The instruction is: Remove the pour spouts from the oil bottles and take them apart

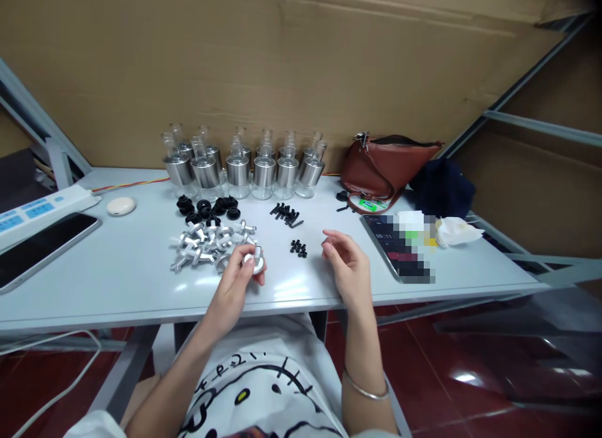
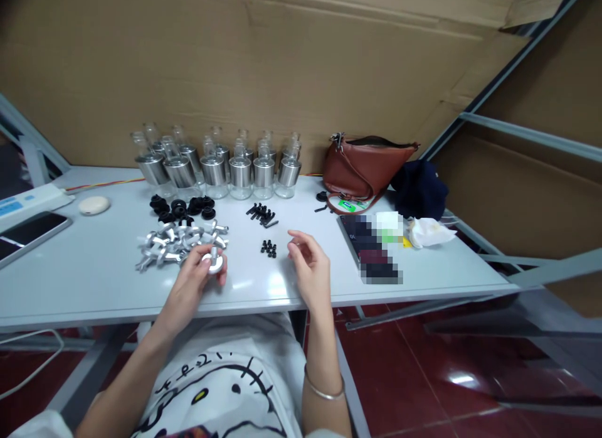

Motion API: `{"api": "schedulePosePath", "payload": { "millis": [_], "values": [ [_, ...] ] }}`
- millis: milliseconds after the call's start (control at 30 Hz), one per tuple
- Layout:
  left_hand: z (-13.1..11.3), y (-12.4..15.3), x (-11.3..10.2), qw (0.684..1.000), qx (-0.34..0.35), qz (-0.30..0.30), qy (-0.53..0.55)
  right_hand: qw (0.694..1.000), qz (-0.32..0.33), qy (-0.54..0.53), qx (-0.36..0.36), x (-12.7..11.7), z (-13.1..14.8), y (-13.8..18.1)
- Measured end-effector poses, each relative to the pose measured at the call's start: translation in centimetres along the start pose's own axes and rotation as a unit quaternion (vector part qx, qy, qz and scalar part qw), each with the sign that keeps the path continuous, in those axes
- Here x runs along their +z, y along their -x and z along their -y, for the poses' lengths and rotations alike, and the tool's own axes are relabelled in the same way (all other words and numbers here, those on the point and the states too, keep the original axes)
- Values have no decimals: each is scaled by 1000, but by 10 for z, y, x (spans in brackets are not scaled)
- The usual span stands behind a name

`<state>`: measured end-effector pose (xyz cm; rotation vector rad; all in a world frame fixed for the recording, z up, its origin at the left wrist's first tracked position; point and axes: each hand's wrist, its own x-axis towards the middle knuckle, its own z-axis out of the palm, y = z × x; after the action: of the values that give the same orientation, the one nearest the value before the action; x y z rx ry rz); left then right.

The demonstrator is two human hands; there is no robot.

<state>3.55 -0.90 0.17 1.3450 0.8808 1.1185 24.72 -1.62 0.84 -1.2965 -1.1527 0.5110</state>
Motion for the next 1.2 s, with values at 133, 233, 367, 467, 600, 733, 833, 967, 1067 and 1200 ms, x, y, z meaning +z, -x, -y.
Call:
{"api": "schedulePosePath", "payload": {
  "millis": [133, 233, 367, 467, 600, 733, 833, 967, 1067, 1200],
  "values": [
    [-8, 1, 3, 999, -21, 20, -38, 998, -47, 10, 51, 5, -8, 4],
    [-12, 2, 5, 998, -25, 23, -44, 997, -22, -4, 80, 7, -10, 3],
    [-12, 2, 4, 998, -18, 34, -46, 995, 8, 96, 37, 7, -9, 4],
    [-12, 2, 3, 998, -21, 37, -47, 993, 38, 104, 47, 8, -8, 4],
    [-12, 3, 3, 996, -30, 36, -70, 989, 49, 136, 42, 8, -6, 4],
    [-9, 5, 3, 996, -57, 33, -66, 970, 31, 241, -31, 7, -6, 2],
    [-8, 7, 2, 995, -74, 29, -55, 959, 60, 275, -26, 8, -8, 1],
    [-10, 7, 3, 993, -78, 58, -74, 938, 101, 329, -32, 12, -10, 2],
    [-12, 7, 3, 992, -72, 63, -84, 927, 112, 356, -44, 15, -11, 2],
    [-13, 7, 3, 991, -63, 73, -89, 922, 113, 365, -64, 16, -13, 2]
  ]
}}
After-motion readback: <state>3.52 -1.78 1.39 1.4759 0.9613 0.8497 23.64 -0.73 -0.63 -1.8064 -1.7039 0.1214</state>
